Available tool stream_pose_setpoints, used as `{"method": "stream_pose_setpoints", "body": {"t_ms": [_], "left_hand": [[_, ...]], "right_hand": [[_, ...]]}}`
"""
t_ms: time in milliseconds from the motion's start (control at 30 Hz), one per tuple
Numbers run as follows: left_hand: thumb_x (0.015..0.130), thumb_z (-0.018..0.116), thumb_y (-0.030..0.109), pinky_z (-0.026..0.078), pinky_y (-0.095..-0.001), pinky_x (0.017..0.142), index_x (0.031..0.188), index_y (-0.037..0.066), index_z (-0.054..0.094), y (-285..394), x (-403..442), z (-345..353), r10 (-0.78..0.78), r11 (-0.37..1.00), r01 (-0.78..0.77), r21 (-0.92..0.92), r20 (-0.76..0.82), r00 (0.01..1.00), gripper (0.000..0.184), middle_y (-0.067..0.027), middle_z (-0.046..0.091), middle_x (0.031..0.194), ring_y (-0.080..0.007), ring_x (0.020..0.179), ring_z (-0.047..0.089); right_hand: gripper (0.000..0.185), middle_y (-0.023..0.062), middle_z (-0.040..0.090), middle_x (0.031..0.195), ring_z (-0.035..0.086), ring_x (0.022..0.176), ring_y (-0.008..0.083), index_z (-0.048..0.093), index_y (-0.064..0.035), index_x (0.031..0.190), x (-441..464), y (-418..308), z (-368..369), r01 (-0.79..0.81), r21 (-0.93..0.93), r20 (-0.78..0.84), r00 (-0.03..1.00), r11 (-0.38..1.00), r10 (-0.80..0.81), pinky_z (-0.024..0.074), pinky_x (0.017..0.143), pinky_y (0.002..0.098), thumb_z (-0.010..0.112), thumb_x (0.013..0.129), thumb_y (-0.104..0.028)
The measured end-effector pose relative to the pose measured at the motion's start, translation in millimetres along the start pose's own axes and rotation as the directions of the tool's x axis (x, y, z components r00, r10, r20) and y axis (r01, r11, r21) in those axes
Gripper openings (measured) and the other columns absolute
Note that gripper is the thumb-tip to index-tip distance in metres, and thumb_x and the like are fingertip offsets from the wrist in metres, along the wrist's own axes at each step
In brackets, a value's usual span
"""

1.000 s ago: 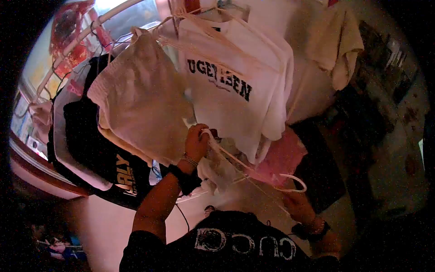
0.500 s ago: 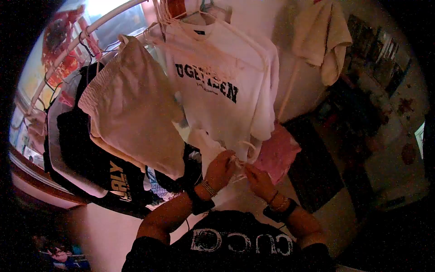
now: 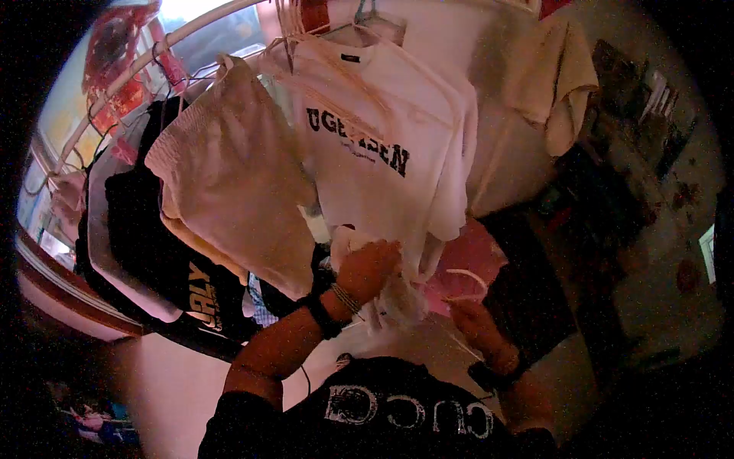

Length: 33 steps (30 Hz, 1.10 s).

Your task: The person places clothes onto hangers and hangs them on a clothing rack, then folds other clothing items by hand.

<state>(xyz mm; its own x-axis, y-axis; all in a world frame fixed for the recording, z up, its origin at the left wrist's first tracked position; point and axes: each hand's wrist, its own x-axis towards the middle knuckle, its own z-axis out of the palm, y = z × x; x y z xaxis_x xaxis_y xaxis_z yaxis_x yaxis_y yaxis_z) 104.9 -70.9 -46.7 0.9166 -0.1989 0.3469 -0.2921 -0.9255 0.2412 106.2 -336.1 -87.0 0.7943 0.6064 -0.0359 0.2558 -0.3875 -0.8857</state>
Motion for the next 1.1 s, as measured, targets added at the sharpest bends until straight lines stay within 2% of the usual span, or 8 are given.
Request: {"method": "stream_pose_setpoints", "body": {"t_ms": [133,233,367,500,667,800,900,1100], "left_hand": [[0.076,0.054,0.015,0.048,-0.0394,0.068,0.097,0.007,0.051,41,-15,25,0.288,0.957,-0.287,-0.047,0.036,0.957,0.023,-0.0123,0.056,0.086,-0.028,0.081,0.057],[0.074,0.057,0.018,0.046,-0.0395,0.072,0.1,0.009,0.052,38,0,13,0.104,0.994,-0.099,-0.045,0.149,0.983,0.028,-0.011,0.056,0.089,-0.0273,0.084,0.056],[0.072,0.06,0.02,0.038,-0.0378,0.084,0.103,0.01,0.053,24,6,-20,0.34,0.936,-0.318,0.149,-0.161,0.926,0.034,-0.0076,0.053,0.095,-0.0256,0.091,0.051],[0.073,0.059,0.014,0.036,-0.0367,0.087,0.098,0.01,0.055,9,16,-28,0.342,0.922,-0.37,0.11,0.217,0.915,0.026,-0.0066,0.055,0.092,-0.0239,0.093,0.051],[0.072,0.059,0.003,0.045,-0.0357,0.072,0.093,0.008,0.057,-16,16,-76,0.186,0.981,-0.192,-0.025,-0.146,0.972,0.022,-0.0092,0.056,0.089,-0.0269,0.083,0.055],[0.074,0.058,-0.002,0.046,-0.0329,0.069,0.097,0.006,0.057,-23,12,-95,0.151,0.982,-0.174,-0.071,-0.253,0.955,0.024,-0.0134,0.055,0.089,-0.029,0.08,0.055],[0.073,0.057,-0.004,0.045,-0.0322,0.069,0.097,0.005,0.057,-9,9,-95,0.135,0.963,-0.165,-0.213,-0.147,0.98,0.025,-0.0124,0.054,0.089,-0.0286,0.079,0.055],[0.072,0.056,-0.007,0.046,-0.0313,0.068,0.095,0.004,0.057,17,0,-85,0.176,0.927,-0.202,-0.317,-0.111,0.978,0.025,-0.0117,0.053,0.089,-0.0287,0.081,0.055]], "right_hand": [[0.029,0.0081,0.056,0.077,0.051,0.067,0.0157,0.054,0.001,0.107,28,-9,26,0.098,0.039,-0.132,0.987,0.994,-0.092,0.0412,0.061,0.0275,0.047,0.087,-0.019],[0.032,0.0086,0.056,0.077,0.051,0.068,0.0174,0.053,0.0009,0.11,31,13,23,0.0,0.003,-0.089,0.996,1.0,0.0,0.0421,0.062,0.0286,0.047,0.087,-0.022],[0.034,0.0075,0.057,0.079,0.052,0.069,0.0162,0.053,0.0,0.111,21,-22,-1,0.037,-0.08,-0.063,0.997,0.996,-0.042,0.0423,0.062,0.0283,0.047,0.087,-0.025],[0.027,0.0121,0.059,0.102,0.055,0.097,0.0238,0.056,-0.0041,0.108,20,-44,-5,0.095,0.153,0.061,0.993,0.984,-0.105,0.0425,0.086,0.0329,0.051,0.086,-0.018],[0.022,0.0079,0.059,0.096,0.055,0.087,0.017,0.057,-0.0032,0.104,13,-7,-54,0.347,-0.16,-0.263,0.887,0.924,-0.379,0.0444,0.078,0.0297,0.051,0.086,-0.013],[0.018,0.0071,0.059,0.089,0.055,0.082,0.0161,0.058,-0.0015,0.098,-3,61,-44,0.096,0.134,-0.686,0.727,0.986,0.022,0.0449,0.073,0.0286,0.051,0.085,-0.012],[0.021,0.0095,0.06,0.091,0.056,0.084,0.0186,0.058,-0.0013,0.099,3,32,1,-0.204,-0.024,-0.369,0.912,0.979,0.181,0.0451,0.074,0.0294,0.055,0.083,-0.015],[0.031,0.0126,0.056,0.096,0.054,0.089,0.0222,0.054,-0.0027,0.105,82,-14,76,0.228,0.139,-0.404,0.901,0.964,-0.155,0.0453,0.076,0.0318,0.061,0.079,-0.019]]}}
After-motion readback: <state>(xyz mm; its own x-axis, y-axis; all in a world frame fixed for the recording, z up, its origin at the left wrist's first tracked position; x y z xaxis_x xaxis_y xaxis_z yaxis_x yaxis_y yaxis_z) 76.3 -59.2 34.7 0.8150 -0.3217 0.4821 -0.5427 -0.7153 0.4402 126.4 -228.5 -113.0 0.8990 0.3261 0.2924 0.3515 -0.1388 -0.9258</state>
